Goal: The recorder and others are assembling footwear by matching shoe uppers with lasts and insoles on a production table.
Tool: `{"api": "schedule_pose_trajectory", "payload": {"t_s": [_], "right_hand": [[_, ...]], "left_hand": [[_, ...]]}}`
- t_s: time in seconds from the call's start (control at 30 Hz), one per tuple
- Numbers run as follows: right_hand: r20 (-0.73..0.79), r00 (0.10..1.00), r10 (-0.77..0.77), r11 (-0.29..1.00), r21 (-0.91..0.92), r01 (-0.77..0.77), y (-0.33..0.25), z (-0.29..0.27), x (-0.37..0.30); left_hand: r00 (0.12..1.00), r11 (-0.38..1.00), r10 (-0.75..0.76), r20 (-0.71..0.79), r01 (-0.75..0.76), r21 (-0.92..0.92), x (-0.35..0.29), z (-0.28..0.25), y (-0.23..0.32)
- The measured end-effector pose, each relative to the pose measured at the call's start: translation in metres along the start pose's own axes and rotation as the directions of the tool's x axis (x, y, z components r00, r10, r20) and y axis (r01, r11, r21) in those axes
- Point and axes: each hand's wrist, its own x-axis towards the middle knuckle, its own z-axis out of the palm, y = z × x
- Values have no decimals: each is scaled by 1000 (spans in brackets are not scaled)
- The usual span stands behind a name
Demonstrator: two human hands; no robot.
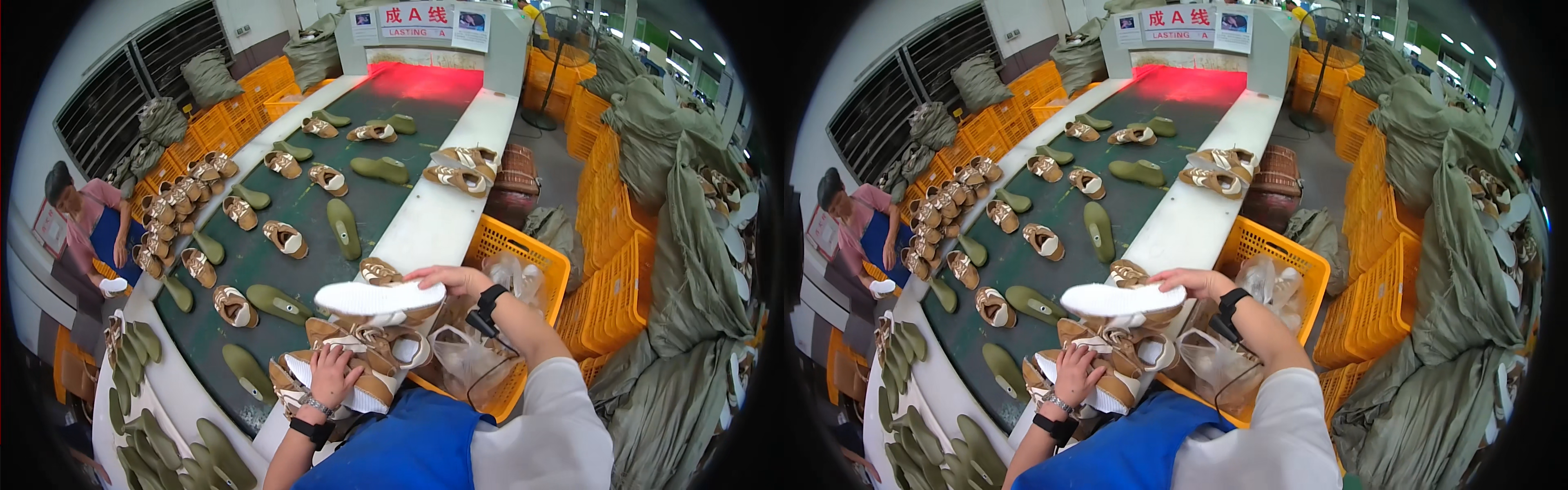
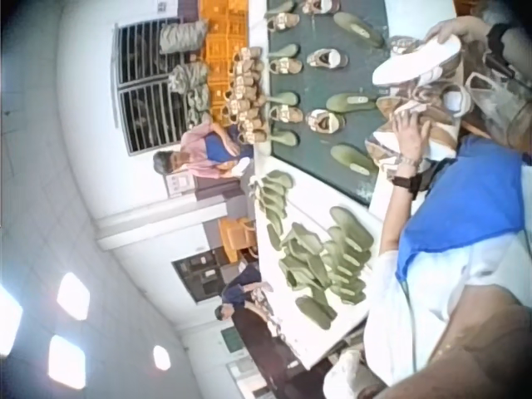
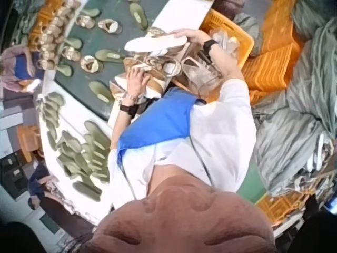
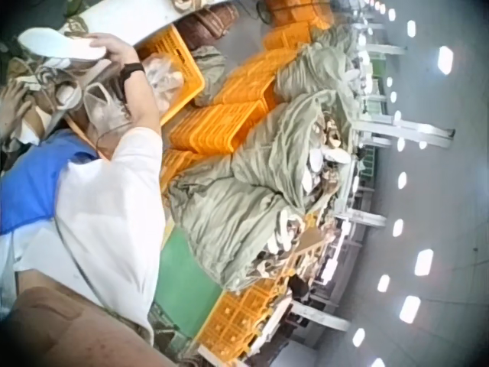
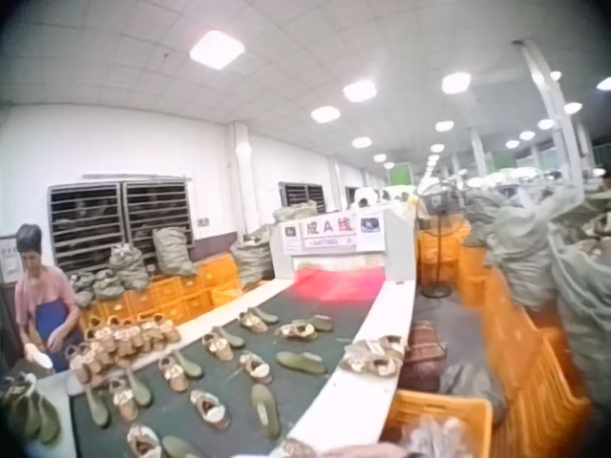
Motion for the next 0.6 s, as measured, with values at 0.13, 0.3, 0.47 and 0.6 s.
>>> {"api": "schedule_pose_trajectory", "payload": {"t_s": [0.13, 0.3, 0.47, 0.6], "right_hand": [[63, 979, -194, 977, 102, 187, -30, 23, -21], [-153, 876, -458, 889, -53, 455, -76, 24, -41], [136, 602, -787, -402, -854, -332, -49, 33, -19], [-87, 955, -283, -408, -890, -202, 41, -3, 14]], "left_hand": [[999, 1000, -1, 32, 1, -5, -1, 3, -7], [1000, 1000, -11, 12, 11, -14, 1, -12, -2], [993, 993, -116, -15, 116, -10, -12, -33, 5], [974, 974, -225, -31, 225, -7, -41, -49, 7]]}}
